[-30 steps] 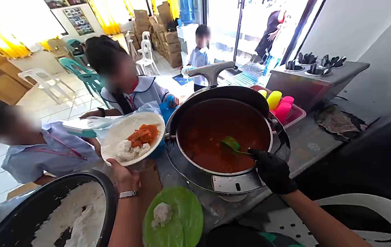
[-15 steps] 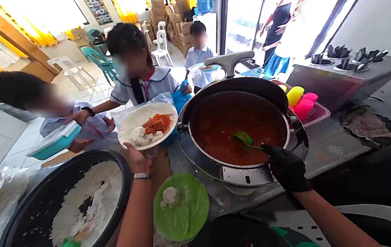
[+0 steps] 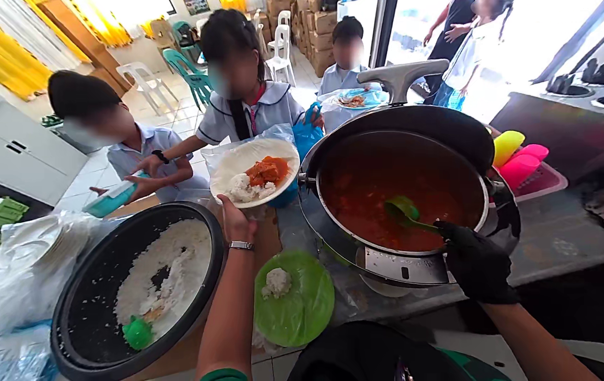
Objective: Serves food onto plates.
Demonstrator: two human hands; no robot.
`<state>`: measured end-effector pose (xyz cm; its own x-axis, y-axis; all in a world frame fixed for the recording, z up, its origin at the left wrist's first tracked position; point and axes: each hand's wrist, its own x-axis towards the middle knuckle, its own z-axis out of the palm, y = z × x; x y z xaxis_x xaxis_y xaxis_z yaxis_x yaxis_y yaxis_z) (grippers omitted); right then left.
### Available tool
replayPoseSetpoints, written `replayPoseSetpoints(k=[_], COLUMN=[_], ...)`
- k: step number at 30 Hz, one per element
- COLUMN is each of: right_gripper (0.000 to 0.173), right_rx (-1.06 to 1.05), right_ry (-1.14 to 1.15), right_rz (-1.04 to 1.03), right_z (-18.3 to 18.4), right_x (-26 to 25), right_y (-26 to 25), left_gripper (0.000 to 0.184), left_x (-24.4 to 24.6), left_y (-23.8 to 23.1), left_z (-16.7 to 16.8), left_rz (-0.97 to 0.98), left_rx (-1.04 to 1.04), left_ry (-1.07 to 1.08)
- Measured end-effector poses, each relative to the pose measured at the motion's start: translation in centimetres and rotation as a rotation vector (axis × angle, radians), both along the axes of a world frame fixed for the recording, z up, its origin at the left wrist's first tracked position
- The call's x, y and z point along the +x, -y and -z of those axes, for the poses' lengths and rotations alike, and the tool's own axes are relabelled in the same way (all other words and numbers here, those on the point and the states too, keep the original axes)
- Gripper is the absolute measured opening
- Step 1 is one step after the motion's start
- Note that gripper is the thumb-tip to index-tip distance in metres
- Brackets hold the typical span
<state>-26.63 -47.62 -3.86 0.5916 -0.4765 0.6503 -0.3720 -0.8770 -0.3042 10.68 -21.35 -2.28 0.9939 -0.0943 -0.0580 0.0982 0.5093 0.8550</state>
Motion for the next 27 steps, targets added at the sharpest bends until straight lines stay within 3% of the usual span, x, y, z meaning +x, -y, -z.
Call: replayPoseSetpoints(k=[10, 27], right_gripper=[0.034, 0.035], right_rx=[0.000, -0.014], right_ry=[0.021, 0.013], right_rz=[0.002, -0.001], right_z=[0.2, 0.3], right_x=[0.1, 0.0], right_y=[0.1, 0.3], left_gripper=[0.072, 0.074], left_x=[0.7, 0.9], left_y=[-0.2, -0.1], left_z=[0.9, 0.7], left_rz=[0.008, 0.023], left_rx=[-0.104, -0.064], left_ry=[-0.008, -0.025])
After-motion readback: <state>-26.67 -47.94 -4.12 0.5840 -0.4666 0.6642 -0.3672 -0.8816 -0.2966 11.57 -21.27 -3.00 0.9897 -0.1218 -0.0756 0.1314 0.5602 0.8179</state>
